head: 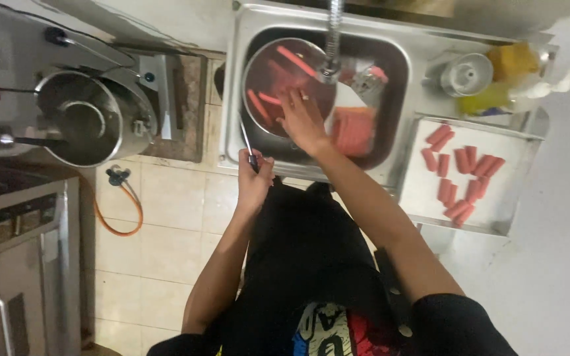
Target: The person cuts sausages into smaller pieces using a knife over a sink. They pick up sausages from a pot of water, slice them, and place the cut pieces onto a metal tray.
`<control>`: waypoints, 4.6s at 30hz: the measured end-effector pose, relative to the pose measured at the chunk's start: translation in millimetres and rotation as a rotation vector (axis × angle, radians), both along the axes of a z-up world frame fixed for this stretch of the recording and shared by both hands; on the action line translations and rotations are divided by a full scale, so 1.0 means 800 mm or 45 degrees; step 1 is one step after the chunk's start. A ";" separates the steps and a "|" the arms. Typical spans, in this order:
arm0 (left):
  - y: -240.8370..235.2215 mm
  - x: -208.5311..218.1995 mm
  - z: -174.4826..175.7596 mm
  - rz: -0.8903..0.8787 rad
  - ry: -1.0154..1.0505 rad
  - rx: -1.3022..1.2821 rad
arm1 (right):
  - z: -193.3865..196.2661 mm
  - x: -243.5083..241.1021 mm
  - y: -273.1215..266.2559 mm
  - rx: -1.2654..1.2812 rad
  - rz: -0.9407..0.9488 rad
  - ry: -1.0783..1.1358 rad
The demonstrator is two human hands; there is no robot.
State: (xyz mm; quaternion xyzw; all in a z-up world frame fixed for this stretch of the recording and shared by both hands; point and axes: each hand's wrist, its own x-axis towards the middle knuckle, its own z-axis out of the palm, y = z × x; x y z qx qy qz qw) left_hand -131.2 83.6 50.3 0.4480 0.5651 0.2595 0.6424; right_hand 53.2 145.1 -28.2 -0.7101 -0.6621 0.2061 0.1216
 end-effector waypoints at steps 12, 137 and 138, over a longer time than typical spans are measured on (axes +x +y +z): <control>0.082 -0.009 0.011 -0.762 0.385 0.462 | 0.100 0.053 -0.035 -0.343 -0.550 1.532; 0.148 0.057 -0.004 -0.921 -0.333 0.207 | 0.102 -0.062 -0.116 0.484 -1.189 1.574; 0.145 0.059 -0.002 -0.817 -0.213 0.260 | 0.095 -0.061 -0.117 0.529 -1.215 1.501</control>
